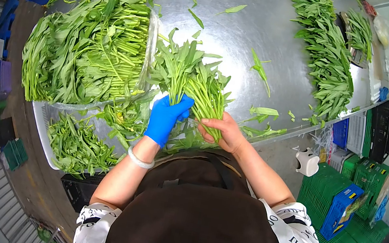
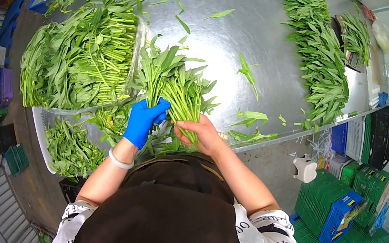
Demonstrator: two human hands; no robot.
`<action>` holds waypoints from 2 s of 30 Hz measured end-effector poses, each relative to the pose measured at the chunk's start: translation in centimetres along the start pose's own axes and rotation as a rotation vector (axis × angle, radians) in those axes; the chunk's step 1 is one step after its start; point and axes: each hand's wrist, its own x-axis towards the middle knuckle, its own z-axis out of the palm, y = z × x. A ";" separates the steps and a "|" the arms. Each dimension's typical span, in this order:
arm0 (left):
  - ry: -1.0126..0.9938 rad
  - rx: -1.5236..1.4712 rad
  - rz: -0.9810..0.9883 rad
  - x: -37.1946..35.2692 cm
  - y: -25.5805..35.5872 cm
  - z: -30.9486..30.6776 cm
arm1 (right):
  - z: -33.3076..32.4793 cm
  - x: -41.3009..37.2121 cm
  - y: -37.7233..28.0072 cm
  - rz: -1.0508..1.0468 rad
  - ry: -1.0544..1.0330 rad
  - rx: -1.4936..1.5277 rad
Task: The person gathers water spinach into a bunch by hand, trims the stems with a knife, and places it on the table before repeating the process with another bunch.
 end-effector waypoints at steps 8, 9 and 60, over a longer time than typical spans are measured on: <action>-0.003 -0.009 0.017 0.2 0.0 0.2 | -0.3 0.0 -0.2 0.017 0.013 0.034; 0.009 -0.013 0.019 0.2 0.0 0.3 | -0.4 0.0 -0.1 0.022 0.011 0.051; -0.379 -0.333 0.004 -0.7 -1.7 -0.4 | 2.3 -0.6 -0.8 0.023 0.163 -1.587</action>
